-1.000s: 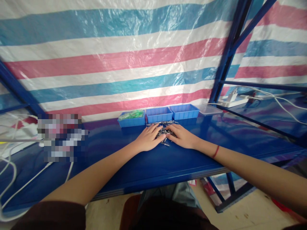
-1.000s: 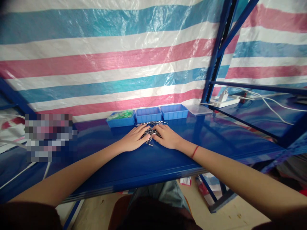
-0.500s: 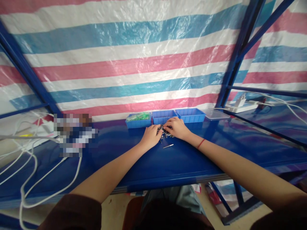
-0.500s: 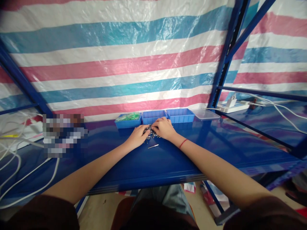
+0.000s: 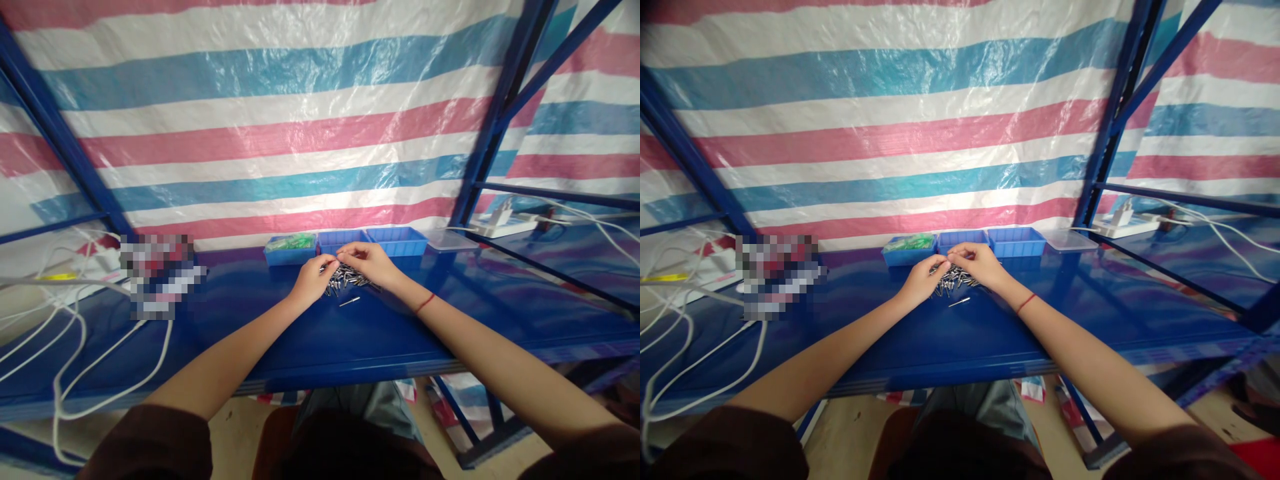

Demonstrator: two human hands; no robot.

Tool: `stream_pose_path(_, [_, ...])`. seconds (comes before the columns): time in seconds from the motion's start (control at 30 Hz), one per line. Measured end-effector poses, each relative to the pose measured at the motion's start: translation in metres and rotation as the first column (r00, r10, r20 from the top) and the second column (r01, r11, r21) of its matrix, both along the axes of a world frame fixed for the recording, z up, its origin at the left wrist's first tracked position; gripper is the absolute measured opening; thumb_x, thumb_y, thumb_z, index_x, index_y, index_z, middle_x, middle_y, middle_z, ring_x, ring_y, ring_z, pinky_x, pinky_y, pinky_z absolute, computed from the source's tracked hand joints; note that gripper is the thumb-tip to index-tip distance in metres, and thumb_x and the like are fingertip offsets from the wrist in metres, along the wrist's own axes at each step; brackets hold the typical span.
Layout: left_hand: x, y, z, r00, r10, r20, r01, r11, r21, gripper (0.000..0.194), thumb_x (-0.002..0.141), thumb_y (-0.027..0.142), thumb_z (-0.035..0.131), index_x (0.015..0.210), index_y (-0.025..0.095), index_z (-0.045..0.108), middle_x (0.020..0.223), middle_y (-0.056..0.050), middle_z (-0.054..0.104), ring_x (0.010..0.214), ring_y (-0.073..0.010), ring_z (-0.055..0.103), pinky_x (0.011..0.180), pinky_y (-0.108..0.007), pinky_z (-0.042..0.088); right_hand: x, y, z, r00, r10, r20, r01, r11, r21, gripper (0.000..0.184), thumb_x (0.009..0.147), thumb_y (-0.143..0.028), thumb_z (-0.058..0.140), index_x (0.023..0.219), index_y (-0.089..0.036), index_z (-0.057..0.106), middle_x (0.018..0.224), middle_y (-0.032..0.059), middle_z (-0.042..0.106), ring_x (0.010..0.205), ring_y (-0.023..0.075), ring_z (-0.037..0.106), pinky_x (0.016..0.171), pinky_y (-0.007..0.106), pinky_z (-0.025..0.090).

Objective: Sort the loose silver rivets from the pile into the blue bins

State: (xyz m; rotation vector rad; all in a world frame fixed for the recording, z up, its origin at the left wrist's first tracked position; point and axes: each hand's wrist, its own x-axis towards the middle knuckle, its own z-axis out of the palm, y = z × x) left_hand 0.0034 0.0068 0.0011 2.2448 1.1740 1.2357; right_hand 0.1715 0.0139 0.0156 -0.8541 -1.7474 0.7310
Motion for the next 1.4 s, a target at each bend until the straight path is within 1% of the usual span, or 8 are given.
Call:
stream_pose_path(0.27, [0.005,-0.004,-0.002,0.991,-0.088,0.098,0.093,0.995,-0.044,0.023,0.087,0.034,0.045,0.095,0.018,0.06,0.095,-0.003,0.068,0.092,-0.0168,0.062,0.082,-0.027,0.046,-0.003,-0.011,0.005,0.996,0.041,-0.073,-0.04,0.999,0.015,0.028,0.072,-0.043,0.066,0.084,-0.018,0.068,0.079,0.0046,0.071,0.073,0.016,0.064,0.072,0.034,0.05])
stream_pose_path(0.6, [0.003,-0.006,0.003,0.985,0.017,0.174,-0.028,0.998,0.063,0.013,0.084,0.031,0.053,0.086,0.018,0.056,0.089,-0.002,0.062,0.087,-0.0146,0.058,0.078,-0.026,0.045,0.005,-0.021,0.015,0.954,-0.181,0.237,0.083,0.924,0.372,0.02,0.081,-0.027,0.053,0.087,-0.018,0.07,0.084,0.0062,0.068,0.078,0.0167,0.06,0.071,0.031,0.047])
stream_pose_path(0.77, [0.002,-0.006,0.003,0.986,0.073,0.147,-0.09,0.99,0.112,0.018,0.083,0.032,0.054,0.095,0.018,0.055,0.092,-0.004,0.062,0.089,-0.016,0.057,0.082,-0.029,0.043,0.008,-0.007,0.01,0.956,-0.043,0.29,-0.02,0.977,0.212,0.023,0.082,-0.031,0.051,0.081,-0.017,0.069,0.085,0.006,0.07,0.079,0.0173,0.062,0.071,0.03,0.047])
stream_pose_path(0.87, [0.002,-0.011,0.006,0.989,0.147,0.025,-0.149,0.97,0.192,0.032,0.081,0.034,0.059,0.108,0.018,0.053,0.096,-0.006,0.061,0.093,-0.0194,0.055,0.086,-0.034,0.04,0.023,0.013,0.008,0.967,-0.202,0.157,0.182,0.974,0.132,0.026,0.081,-0.035,0.051,0.078,-0.015,0.067,0.081,0.007,0.07,0.073,0.0183,0.062,0.067,0.03,0.047])
stream_pose_path(0.97, [0.001,-0.022,0.012,0.959,-0.033,-0.283,0.098,0.971,0.217,0.025,0.082,0.041,0.056,0.095,0.02,0.06,0.09,-0.004,0.063,0.089,-0.019,0.053,0.085,-0.034,0.038,0.051,0.031,0.009,0.777,-0.608,0.162,0.585,0.793,0.171,0.031,0.083,-0.036,0.046,0.071,-0.014,0.065,0.069,0.0105,0.067,0.067,0.0212,0.06,0.063,0.032,0.043])
stream_pose_path(1.07, [0.001,-0.032,0.016,0.828,-0.246,-0.504,0.349,0.929,0.12,0.03,0.078,0.051,0.058,0.085,0.022,0.065,0.085,-0.003,0.065,0.086,-0.019,0.052,0.082,-0.032,0.038,0.079,0.039,0.009,0.642,-0.73,0.234,0.694,0.683,0.228,0.024,0.08,-0.03,0.049,0.069,-0.015,0.064,0.071,0.0138,0.065,0.073,0.0257,0.06,0.068,0.036,0.04])
stream_pose_path(1.27, [0.002,-0.032,0.014,0.779,-0.295,-0.553,0.407,0.909,0.087,0.018,0.085,0.036,0.054,0.082,0.023,0.067,0.084,-0.002,0.067,0.087,-0.0175,0.055,0.083,-0.03,0.036,0.089,0.035,0.01,0.625,-0.736,0.26,0.712,0.674,0.197,0.026,0.082,-0.034,0.046,0.077,-0.016,0.064,0.067,0.0113,0.062,0.069,0.0255,0.06,0.067,0.036,0.039])
stream_pose_path(1.4, [0.004,-0.029,0.011,0.779,-0.27,-0.566,0.37,0.926,0.068,0.016,0.087,0.029,0.052,0.089,0.024,0.066,0.091,-0.002,0.069,0.09,-0.0176,0.059,0.088,-0.032,0.037,0.073,0.028,0.01,0.695,-0.657,0.291,0.615,0.754,0.233,0.023,0.079,-0.032,0.049,0.07,-0.016,0.064,0.064,0.0075,0.063,0.064,0.0212,0.058,0.064,0.033,0.041])
